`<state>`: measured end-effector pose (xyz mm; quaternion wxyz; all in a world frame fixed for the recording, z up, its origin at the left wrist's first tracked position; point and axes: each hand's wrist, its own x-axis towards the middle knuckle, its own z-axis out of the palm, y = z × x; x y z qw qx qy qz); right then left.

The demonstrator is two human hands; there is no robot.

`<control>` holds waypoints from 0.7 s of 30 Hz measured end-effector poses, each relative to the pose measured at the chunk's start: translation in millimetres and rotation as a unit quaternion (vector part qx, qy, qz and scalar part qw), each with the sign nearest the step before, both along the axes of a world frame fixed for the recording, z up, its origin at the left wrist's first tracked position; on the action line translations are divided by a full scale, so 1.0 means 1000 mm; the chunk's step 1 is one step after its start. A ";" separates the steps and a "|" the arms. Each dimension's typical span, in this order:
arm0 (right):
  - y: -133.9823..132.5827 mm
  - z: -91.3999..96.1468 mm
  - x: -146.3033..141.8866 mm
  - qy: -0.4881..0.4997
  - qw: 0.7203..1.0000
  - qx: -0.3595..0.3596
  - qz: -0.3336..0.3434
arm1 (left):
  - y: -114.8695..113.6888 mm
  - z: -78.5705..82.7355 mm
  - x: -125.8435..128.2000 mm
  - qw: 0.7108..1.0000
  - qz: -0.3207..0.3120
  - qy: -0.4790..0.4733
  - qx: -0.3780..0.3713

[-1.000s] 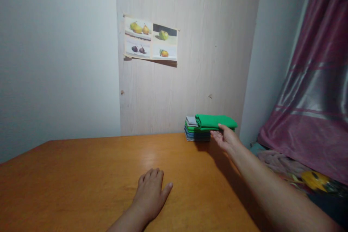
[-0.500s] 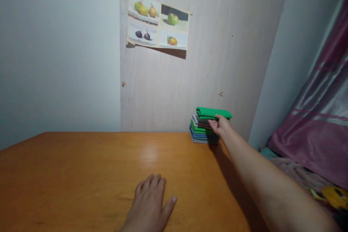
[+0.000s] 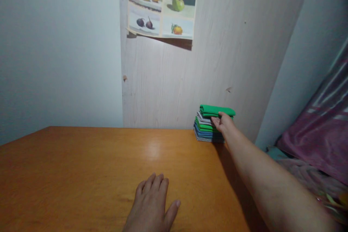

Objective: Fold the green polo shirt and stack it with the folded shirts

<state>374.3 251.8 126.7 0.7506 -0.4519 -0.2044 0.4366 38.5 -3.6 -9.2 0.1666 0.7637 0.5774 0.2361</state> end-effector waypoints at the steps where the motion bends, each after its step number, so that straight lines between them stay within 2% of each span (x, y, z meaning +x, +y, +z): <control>1: -0.002 0.001 -0.002 -0.011 1.000 0.012 -0.011 | 0.000 0.000 0.000 1.000 0.001 -0.006 0.002; 6: -0.017 0.009 -0.022 -0.101 0.988 0.094 -0.072 | 0.002 0.002 0.001 1.000 0.000 0.013 -0.004; 10: -0.040 0.013 -0.045 -0.185 0.968 0.165 -0.045 | 0.002 0.003 0.001 0.999 -0.001 0.038 -0.014; 13: -0.062 0.008 -0.062 -0.296 0.932 0.207 -0.020 | 0.001 0.002 0.000 0.999 -0.003 0.037 -0.009; 16: -0.086 -0.002 -0.077 -0.393 0.898 0.198 0.001 | 0.000 0.001 -0.001 1.000 -0.005 0.005 0.007; 19: -0.109 -0.014 -0.090 -0.473 0.863 0.176 0.024 | -0.001 -0.001 0.001 0.998 0.009 -0.060 0.025; 21: -0.124 -0.024 -0.100 -0.526 0.831 0.175 0.033 | 0.001 -0.001 0.004 0.989 0.015 -0.146 0.032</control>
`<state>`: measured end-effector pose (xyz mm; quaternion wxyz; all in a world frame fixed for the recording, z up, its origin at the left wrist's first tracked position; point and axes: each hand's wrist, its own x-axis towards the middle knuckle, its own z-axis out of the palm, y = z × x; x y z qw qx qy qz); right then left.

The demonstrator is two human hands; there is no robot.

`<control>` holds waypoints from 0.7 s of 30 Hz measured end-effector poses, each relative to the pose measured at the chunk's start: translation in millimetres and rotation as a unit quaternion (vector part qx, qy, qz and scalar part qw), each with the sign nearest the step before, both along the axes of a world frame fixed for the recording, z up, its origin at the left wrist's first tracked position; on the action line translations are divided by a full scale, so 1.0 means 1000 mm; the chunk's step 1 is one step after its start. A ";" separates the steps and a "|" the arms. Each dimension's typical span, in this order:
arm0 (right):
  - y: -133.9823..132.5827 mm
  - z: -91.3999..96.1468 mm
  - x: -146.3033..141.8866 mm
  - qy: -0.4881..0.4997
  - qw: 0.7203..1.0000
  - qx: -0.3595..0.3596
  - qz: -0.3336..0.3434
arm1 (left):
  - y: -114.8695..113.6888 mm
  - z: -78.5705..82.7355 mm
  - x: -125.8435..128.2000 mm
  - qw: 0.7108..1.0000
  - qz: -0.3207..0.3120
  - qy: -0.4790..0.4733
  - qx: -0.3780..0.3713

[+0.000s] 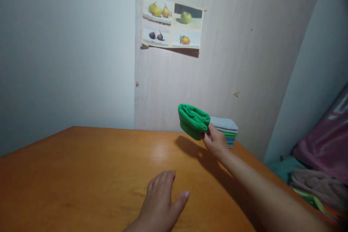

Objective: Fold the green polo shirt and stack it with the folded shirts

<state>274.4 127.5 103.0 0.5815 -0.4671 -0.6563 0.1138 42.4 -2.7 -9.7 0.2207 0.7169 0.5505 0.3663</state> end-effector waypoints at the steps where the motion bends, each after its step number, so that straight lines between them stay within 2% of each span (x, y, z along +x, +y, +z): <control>1: -0.008 -0.006 -0.006 -0.030 1.000 0.006 0.003 | 0.001 0.001 0.002 0.998 -0.007 -0.063 -0.007; 3: -0.023 -0.018 -0.018 -0.087 0.996 0.016 0.026 | 0.004 0.007 0.004 0.973 -0.035 -0.223 -0.049; 4: -0.031 -0.025 -0.024 -0.108 0.993 0.018 0.048 | 0.005 0.012 0.004 0.945 -0.056 -0.310 -0.085; 7: -0.052 -0.046 -0.039 -0.113 0.984 0.004 0.139 | 0.005 0.033 0.001 0.822 -0.119 -0.537 -0.150; 9: -0.061 -0.058 -0.045 -0.081 0.977 -0.018 0.195 | 0.004 0.046 -0.003 0.734 -0.141 -0.646 -0.156; 11: -0.066 -0.067 -0.048 -0.061 0.972 -0.033 0.226 | 0.005 0.054 -0.006 0.676 -0.134 -0.707 -0.158; 13: -0.068 -0.072 -0.049 -0.070 0.970 -0.033 0.231 | 0.007 0.056 -0.007 0.655 -0.102 -0.729 -0.169; 16: -0.070 -0.072 -0.048 -0.097 0.968 -0.019 0.232 | 0.010 0.051 -0.007 0.647 -0.055 -0.738 -0.184; 18: -0.072 -0.070 -0.047 -0.083 0.970 -0.021 0.229 | 0.013 0.049 -0.008 0.644 -0.045 -0.741 -0.182; 19: -0.073 -0.070 -0.047 -0.048 0.973 -0.034 0.222 | 0.013 0.048 -0.008 0.643 -0.046 -0.743 -0.178; 21: -0.076 -0.071 -0.048 0.103 0.966 -0.112 0.208 | 0.014 0.049 -0.009 0.641 -0.049 -0.747 -0.170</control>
